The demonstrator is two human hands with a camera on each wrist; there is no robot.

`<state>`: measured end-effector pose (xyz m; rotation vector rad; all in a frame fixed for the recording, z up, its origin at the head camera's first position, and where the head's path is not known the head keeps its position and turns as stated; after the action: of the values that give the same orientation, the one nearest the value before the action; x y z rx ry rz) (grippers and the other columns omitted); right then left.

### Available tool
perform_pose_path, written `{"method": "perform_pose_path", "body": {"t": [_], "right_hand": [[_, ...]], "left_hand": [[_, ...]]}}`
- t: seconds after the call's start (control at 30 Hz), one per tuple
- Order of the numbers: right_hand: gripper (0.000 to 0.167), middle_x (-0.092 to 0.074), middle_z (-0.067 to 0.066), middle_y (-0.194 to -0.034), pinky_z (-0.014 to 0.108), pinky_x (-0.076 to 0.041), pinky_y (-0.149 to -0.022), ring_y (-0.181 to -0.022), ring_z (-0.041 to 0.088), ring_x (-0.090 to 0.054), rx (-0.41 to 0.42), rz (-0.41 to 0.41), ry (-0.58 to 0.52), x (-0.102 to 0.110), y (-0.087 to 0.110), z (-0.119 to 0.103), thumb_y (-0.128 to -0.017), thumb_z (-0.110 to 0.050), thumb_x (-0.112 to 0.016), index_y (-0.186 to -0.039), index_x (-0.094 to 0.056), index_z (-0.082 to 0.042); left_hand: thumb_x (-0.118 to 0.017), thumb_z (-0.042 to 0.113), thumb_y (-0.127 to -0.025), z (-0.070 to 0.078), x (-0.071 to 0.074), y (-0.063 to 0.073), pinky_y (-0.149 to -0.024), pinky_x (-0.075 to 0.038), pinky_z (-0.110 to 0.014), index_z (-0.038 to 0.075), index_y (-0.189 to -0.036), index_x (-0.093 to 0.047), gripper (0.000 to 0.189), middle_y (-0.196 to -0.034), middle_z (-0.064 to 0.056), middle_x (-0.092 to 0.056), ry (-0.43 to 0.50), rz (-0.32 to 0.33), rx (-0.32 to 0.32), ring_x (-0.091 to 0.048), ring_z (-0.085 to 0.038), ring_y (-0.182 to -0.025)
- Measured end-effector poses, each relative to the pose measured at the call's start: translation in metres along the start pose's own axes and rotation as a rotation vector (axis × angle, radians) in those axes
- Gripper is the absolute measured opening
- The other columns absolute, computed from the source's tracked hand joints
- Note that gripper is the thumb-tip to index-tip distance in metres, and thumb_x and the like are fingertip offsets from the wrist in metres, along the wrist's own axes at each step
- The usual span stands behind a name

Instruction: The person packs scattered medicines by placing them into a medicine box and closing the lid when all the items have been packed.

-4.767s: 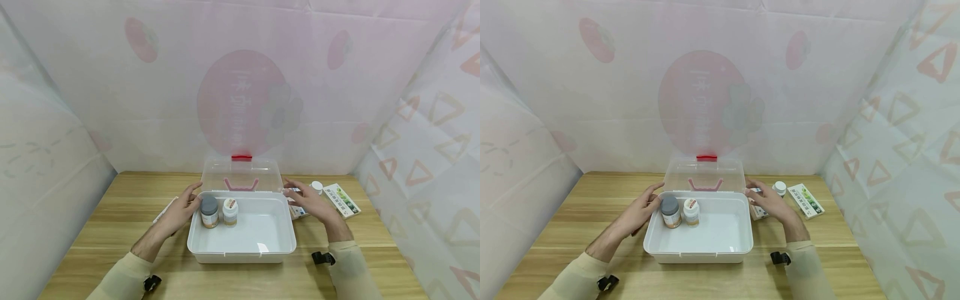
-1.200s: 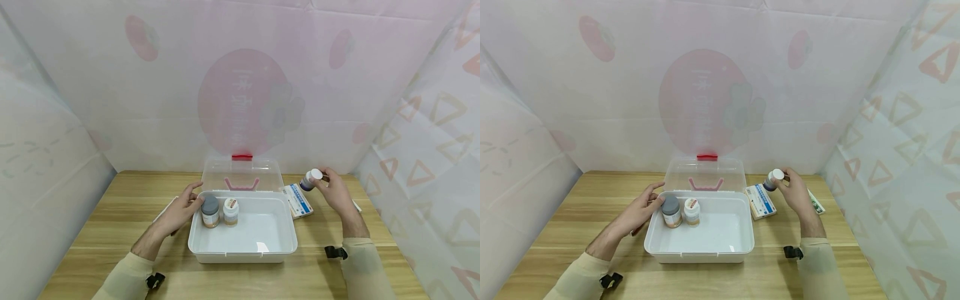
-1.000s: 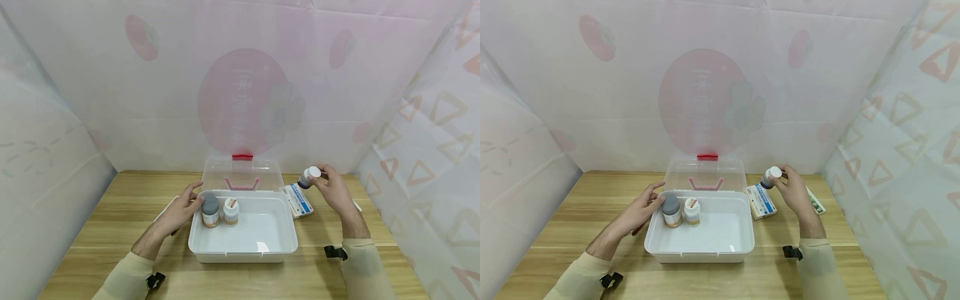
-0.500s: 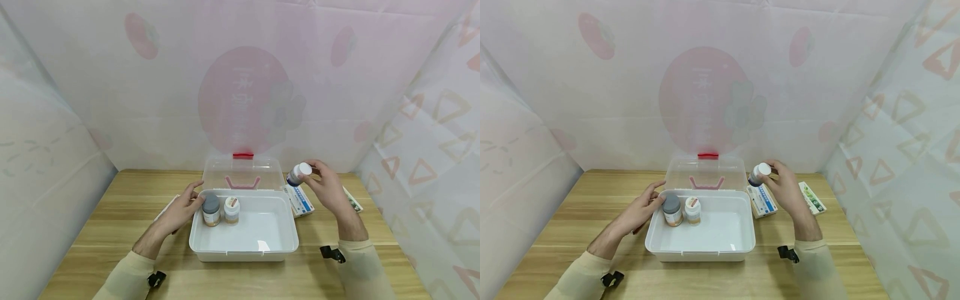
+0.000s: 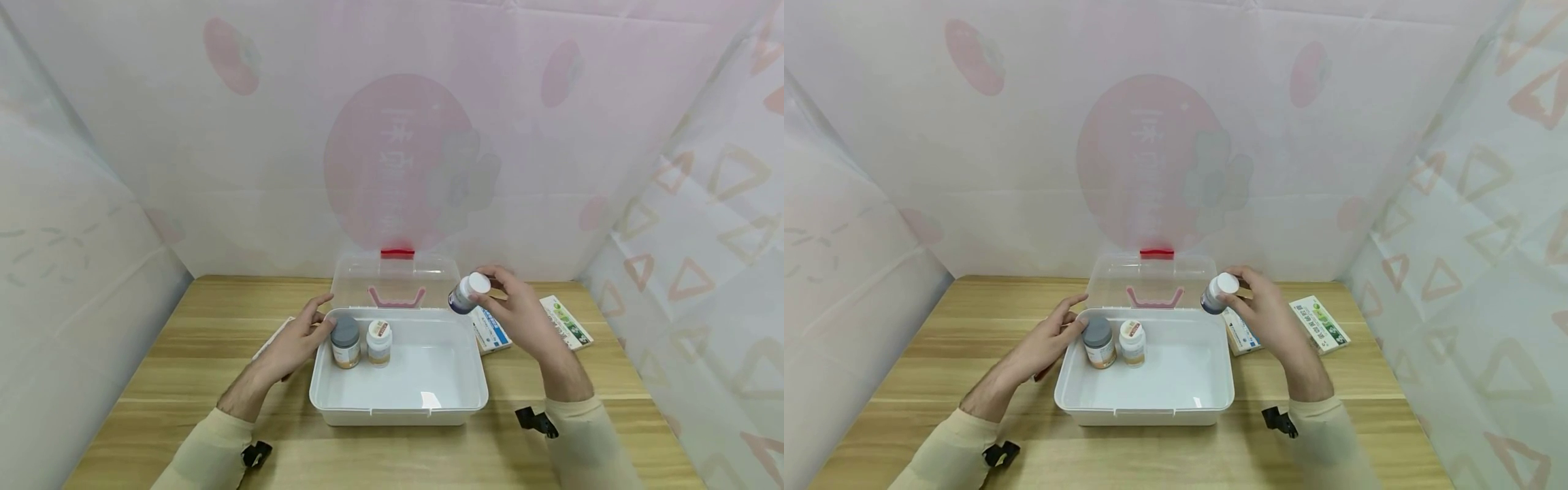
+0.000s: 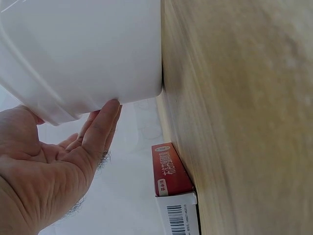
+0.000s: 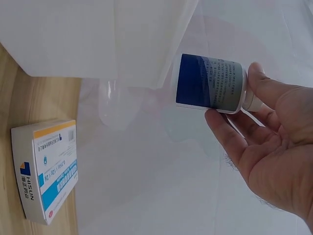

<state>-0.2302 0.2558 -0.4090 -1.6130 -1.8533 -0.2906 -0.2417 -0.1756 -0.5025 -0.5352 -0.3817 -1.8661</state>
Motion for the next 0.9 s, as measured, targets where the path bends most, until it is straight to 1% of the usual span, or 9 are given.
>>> {"method": "perform_pose_path", "body": {"t": [0.2, 0.43, 0.5, 0.67, 0.8, 0.9], "right_hand": [[0.039, -0.072, 0.024, -0.151, 0.061, -0.064, -0.119, -0.151, 0.049, -0.067, 0.014, -0.037, 0.009, -0.009, 0.003, -0.008, -0.114, -0.008, -0.077, -0.151, -0.066, 0.002], [0.039, -0.078, 0.016, -0.143, 0.057, -0.067, -0.115, -0.143, 0.040, -0.073, 0.021, -0.062, 0.085, -0.017, 0.007, -0.015, -0.112, -0.013, -0.082, -0.149, -0.070, -0.005], [0.039, -0.079, 0.016, -0.142, 0.058, -0.067, -0.115, -0.141, 0.040, -0.074, 0.031, -0.073, 0.082, -0.020, 0.007, -0.016, -0.111, -0.012, -0.082, -0.148, -0.071, -0.004], [0.039, -0.077, 0.019, -0.141, 0.057, -0.067, -0.116, -0.139, 0.041, -0.073, 0.045, -0.117, 0.025, -0.029, 0.007, -0.016, -0.110, -0.006, -0.082, -0.146, -0.069, 0.001], [0.037, -0.076, 0.018, -0.139, 0.055, -0.066, -0.117, -0.135, 0.037, -0.073, 0.043, -0.153, 0.002, -0.035, 0.006, -0.016, -0.110, -0.004, -0.081, -0.145, -0.070, 0.000], [0.037, -0.077, 0.017, -0.139, 0.055, -0.067, -0.116, -0.133, 0.035, -0.074, 0.030, -0.174, 0.014, -0.038, 0.006, -0.016, -0.109, -0.005, -0.082, -0.145, -0.071, -0.002]], "left_hand": [[-0.053, 0.040, -0.127, -0.001, 0.000, 0.000, -0.118, -0.064, -0.065, 0.017, -0.185, -0.031, 0.066, -0.153, -0.027, -0.073, 0.000, -0.001, -0.001, -0.076, -0.046, -0.142], [-0.054, 0.041, -0.127, -0.001, -0.001, 0.000, -0.121, -0.062, -0.068, 0.017, -0.185, -0.030, 0.067, -0.154, -0.028, -0.071, 0.002, -0.003, 0.009, -0.074, -0.049, -0.145], [-0.054, 0.041, -0.127, -0.002, -0.001, 0.000, -0.121, -0.062, -0.068, 0.017, -0.185, -0.031, 0.067, -0.154, -0.028, -0.072, -0.005, -0.001, 0.011, -0.074, -0.050, -0.146], [-0.054, 0.041, -0.126, -0.002, -0.001, 0.000, -0.120, -0.062, -0.067, 0.017, -0.185, -0.032, 0.067, -0.153, -0.027, -0.073, -0.012, 0.003, 0.013, -0.074, -0.049, -0.145], [-0.054, 0.041, -0.126, -0.001, -0.002, 0.000, -0.120, -0.062, -0.067, 0.018, -0.185, -0.031, 0.067, -0.154, -0.028, -0.072, -0.013, 0.004, 0.014, -0.074, -0.049, -0.145], [-0.054, 0.041, -0.126, -0.001, -0.002, 0.000, -0.121, -0.062, -0.067, 0.018, -0.185, -0.031, 0.067, -0.154, -0.028, -0.072, -0.014, 0.003, 0.013, -0.074, -0.050, -0.146]]}}
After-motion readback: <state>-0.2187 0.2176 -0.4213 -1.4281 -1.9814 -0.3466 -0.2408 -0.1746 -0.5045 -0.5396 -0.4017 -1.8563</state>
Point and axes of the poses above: each hand's wrist, its own y-axis away from the middle knuckle, its own x-axis out of the back of the hand, z = x × y, the point moved 1 cm from there along -y, towards the middle knuckle
